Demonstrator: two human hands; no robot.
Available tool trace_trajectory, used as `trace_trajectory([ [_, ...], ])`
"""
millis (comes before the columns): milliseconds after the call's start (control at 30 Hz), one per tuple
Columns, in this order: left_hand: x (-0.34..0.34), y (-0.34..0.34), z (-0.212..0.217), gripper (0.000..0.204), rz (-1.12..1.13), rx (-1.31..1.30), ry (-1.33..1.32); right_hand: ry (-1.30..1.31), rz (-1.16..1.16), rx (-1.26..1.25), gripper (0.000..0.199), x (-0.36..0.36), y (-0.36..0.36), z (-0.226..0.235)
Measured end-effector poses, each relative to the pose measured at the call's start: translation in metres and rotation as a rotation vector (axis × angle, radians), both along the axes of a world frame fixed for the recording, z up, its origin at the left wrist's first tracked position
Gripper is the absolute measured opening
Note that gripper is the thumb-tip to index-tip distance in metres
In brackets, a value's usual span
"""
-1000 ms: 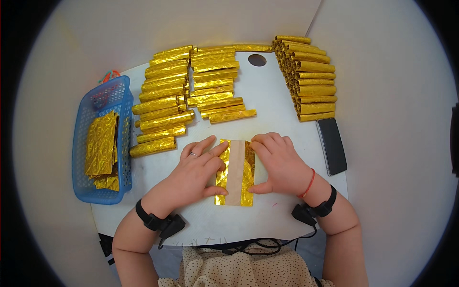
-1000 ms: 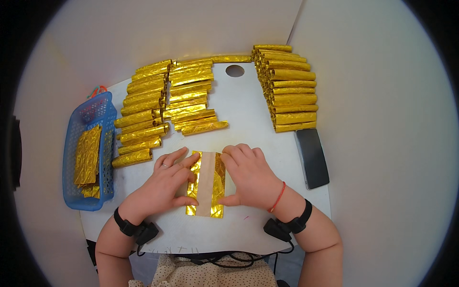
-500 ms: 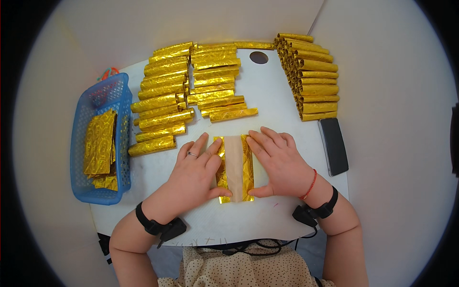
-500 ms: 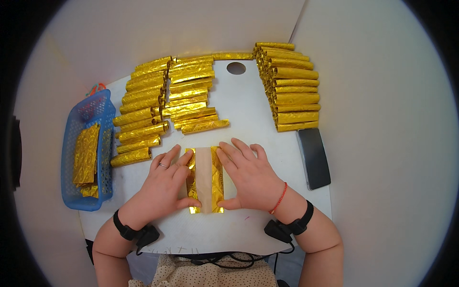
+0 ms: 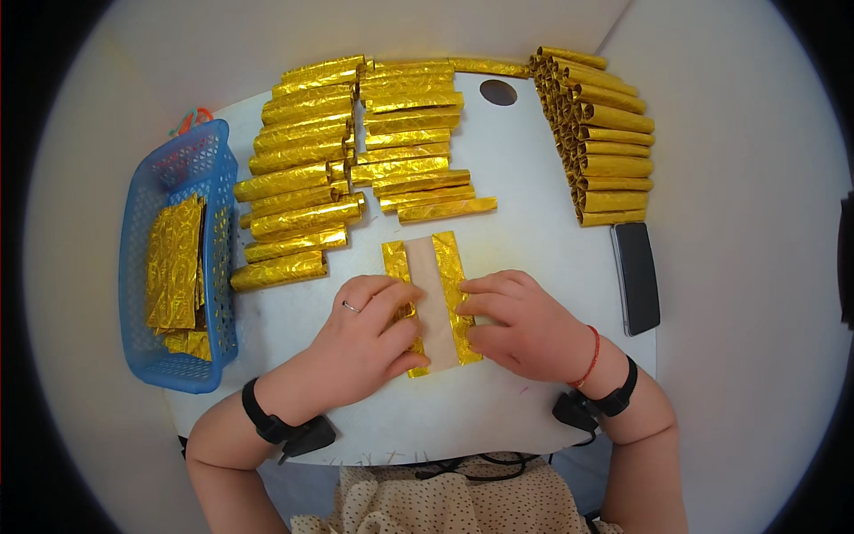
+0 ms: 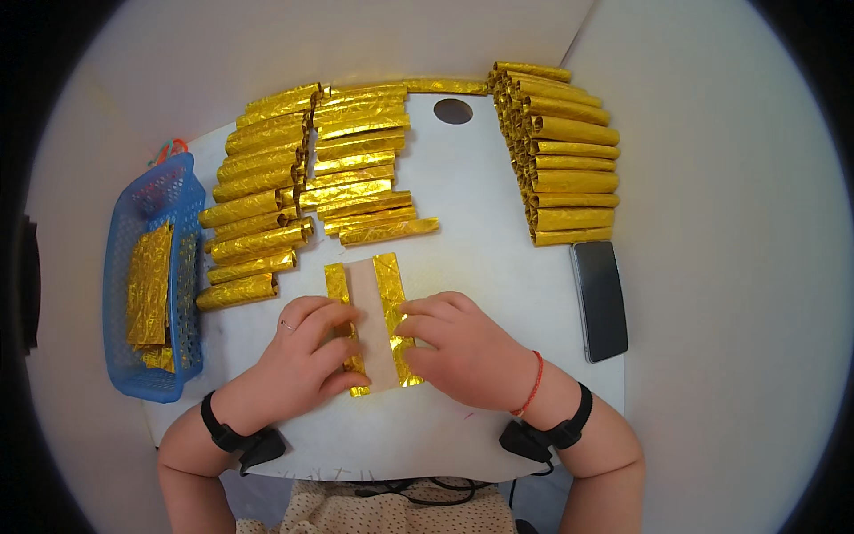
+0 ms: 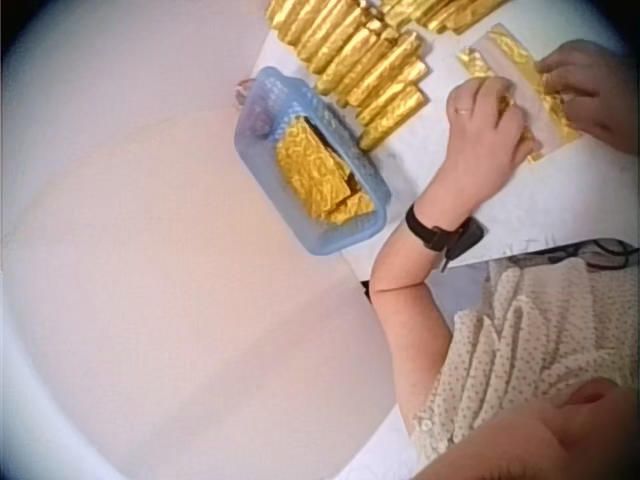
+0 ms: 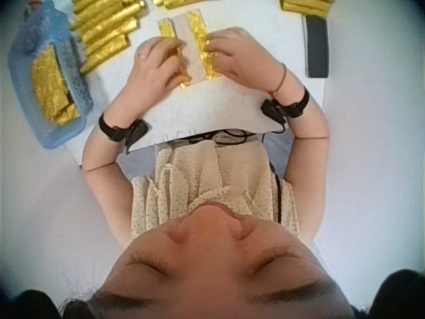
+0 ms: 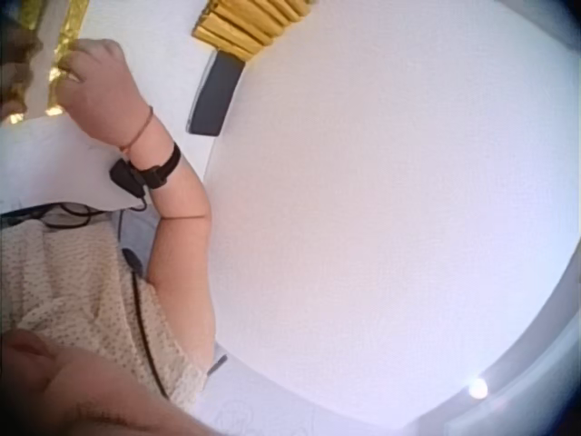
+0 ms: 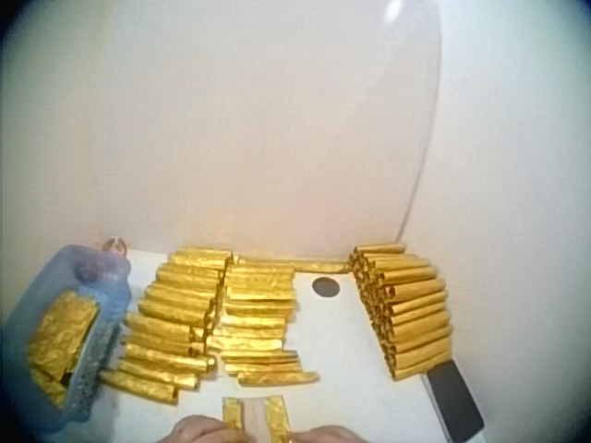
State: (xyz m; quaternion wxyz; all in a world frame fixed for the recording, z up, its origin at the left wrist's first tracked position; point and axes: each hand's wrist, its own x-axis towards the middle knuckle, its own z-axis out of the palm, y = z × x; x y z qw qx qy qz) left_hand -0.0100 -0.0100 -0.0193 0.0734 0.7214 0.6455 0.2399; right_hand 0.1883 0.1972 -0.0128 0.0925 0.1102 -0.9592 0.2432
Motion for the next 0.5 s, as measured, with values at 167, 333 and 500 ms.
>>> trace_trajectory([
  [167, -0.004, 0.000, 0.008, 0.042, -0.142, -0.064, -0.135, -0.038, 0.002, -0.081, 0.026, -0.002, -0.006, 0.008],
  [333, -0.004, -0.001, 0.014, 0.039, -0.150, -0.106, -0.121, -0.125, 0.012, -0.109, 0.029, -0.002, -0.004, 0.012],
  [500, -0.001, -0.005, 0.012, 0.035, -0.149, -0.101, -0.092, -0.095, 0.019, -0.086, 0.025, -0.001, -0.006, 0.008],
])
